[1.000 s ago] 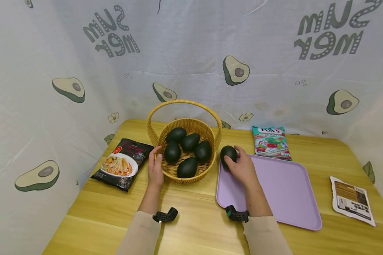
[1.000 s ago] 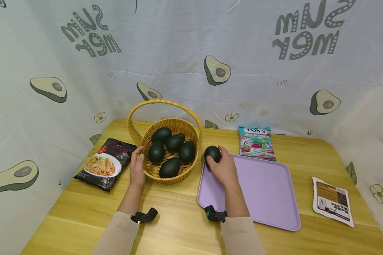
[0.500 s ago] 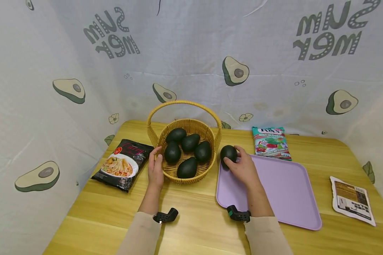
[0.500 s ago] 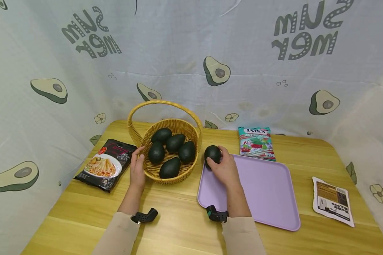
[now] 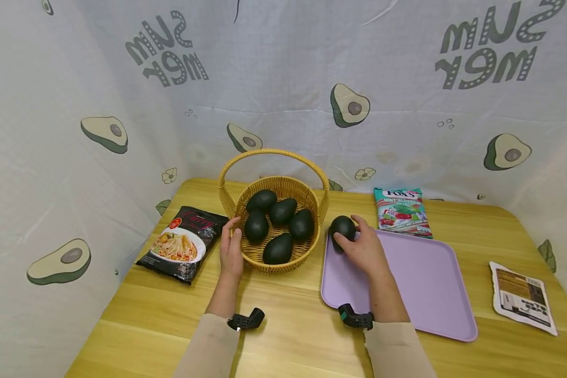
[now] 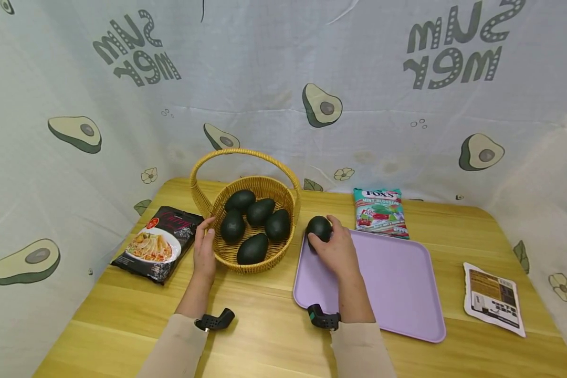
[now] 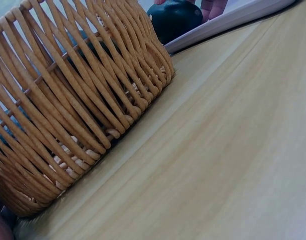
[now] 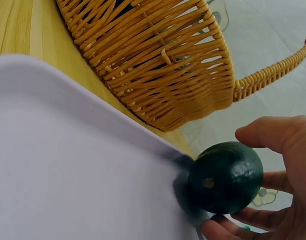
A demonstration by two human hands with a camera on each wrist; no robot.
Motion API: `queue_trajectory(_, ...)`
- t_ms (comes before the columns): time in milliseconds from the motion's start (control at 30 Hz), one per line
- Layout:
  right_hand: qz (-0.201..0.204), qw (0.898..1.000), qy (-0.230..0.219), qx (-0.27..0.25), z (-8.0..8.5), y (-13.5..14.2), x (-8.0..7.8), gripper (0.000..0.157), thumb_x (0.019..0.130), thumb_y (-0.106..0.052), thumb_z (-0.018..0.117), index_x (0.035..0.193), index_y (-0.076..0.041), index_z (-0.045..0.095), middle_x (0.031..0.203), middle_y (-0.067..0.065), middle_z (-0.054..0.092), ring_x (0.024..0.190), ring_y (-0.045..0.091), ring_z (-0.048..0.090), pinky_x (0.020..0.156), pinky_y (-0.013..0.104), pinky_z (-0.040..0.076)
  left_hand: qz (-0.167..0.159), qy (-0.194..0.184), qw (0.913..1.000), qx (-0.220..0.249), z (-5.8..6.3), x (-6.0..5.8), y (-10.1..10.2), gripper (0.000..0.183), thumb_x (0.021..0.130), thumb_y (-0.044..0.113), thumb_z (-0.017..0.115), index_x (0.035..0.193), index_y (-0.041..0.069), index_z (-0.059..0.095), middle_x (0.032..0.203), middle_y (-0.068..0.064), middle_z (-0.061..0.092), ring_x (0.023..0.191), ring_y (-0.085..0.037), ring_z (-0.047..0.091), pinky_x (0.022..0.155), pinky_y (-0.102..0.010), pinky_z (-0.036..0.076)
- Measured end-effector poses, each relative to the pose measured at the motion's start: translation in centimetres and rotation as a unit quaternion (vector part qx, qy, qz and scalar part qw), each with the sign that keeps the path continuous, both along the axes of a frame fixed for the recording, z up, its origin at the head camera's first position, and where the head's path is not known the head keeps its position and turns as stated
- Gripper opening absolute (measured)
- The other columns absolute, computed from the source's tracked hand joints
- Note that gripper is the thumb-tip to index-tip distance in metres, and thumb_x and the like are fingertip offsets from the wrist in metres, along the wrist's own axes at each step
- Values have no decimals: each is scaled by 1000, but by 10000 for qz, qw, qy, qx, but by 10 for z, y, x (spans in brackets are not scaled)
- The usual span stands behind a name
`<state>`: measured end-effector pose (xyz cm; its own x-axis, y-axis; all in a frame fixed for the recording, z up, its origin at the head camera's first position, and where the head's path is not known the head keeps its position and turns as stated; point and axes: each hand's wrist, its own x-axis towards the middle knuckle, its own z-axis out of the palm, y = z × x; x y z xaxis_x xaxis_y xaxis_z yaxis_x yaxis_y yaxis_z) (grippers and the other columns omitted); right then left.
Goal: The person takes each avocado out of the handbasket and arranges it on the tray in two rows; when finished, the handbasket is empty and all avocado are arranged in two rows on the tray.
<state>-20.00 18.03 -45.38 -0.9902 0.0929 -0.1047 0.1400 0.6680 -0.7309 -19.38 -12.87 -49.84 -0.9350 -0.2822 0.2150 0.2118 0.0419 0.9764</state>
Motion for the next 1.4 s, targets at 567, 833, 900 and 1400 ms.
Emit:
queue_trajectory(567, 56, 9998, -20, -177, -1, -1, -1, 75, 96, -36, 64, 159, -9, 32, 149, 28, 50, 125, 43, 57, 103, 57, 45, -5, 53, 10000, 5, 0, 0, 0, 38, 108, 15, 38, 142, 1, 49, 153, -19, 45, 151, -32, 31, 123, -54, 21)
queue_trajectory(833, 9, 10000, -35, 1, 1, 1, 0, 76, 96, -37, 64, 158, -8, 32, 150, 32, 46, 135, 50, 47, 110, 64, 39, -2, 24, 10000, 45, -1, 0, 0, 38, 109, 16, 38, 142, 2, 49, 154, -17, 44, 151, -31, 30, 123, -53, 20)
queue_trajectory(900, -46, 10000, -27, 37, 1, 1, 0, 76, 95, -36, 65, 157, -7, 33, 149, 33, 46, 136, 51, 45, 110, 65, 38, 7, 14, 10000, 43, -1, -1, 0, 38, 109, 16, 39, 142, 2, 49, 154, -17, 44, 151, -31, 31, 123, -53, 20)
queue_trajectory(1400, -356, 9993, -9, -81, 1, 2, 0, 71, 93, -34, 67, 154, -10, 40, 146, 32, 45, 130, 48, 48, 106, 63, 41, -52, -92, 9999, -6, -2, -1, -1, 39, 109, 21, 38, 143, 4, 48, 157, -16, 42, 154, -31, 27, 124, -56, 19)
